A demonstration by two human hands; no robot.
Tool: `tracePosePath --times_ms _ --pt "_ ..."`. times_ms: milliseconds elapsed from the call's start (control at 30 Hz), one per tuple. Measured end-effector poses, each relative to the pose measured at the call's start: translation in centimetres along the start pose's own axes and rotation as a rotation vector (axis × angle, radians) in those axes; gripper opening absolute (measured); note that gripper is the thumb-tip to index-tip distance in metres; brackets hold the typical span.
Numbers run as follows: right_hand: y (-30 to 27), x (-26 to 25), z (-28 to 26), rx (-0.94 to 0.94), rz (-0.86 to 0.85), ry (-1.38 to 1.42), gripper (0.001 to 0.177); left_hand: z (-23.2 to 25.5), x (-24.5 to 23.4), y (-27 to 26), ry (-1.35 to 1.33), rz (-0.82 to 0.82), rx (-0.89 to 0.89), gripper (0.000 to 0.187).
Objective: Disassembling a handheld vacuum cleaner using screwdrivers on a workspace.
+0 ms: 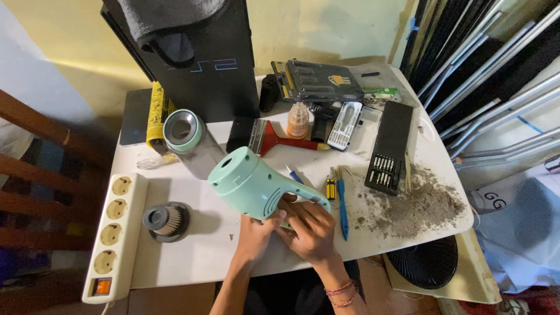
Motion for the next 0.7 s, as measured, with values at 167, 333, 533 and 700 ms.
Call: tracePosePath --times_ms 167,333,533,700 --pt "2.5 -1.6 -0.7 0.072 -0.053 0.036 0.033 2.1 1.0 -0.4 -0.096 -0.046 0.024 0.028" --pt "3.1 -2.3 -1.3 0.063 -0.033 0.066 0.033 1.4 0.7 -0.3 -0.123 -0.02 -0.049 0.028" --pt "1.3 -3.3 -1.0 0.097 0.08 0.089 0.031 3.7 1.8 -0.6 -0.212 -0.132 0.025 0.03" --pt "0.2 -4.3 2.7 0.295 0.258 0.319 0.035 0.8 1.2 -0.3 -0.502 -0.106 -0.098 0.027"
Point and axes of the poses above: each hand's wrist, its own y-axis towards the middle knuckle, its own x-axis out of the palm, z = x × y, the point moved 10 cm from there along y, towards the middle knuckle, and after that the axes turned 4 degrees about -x, right-handed, at the moved point
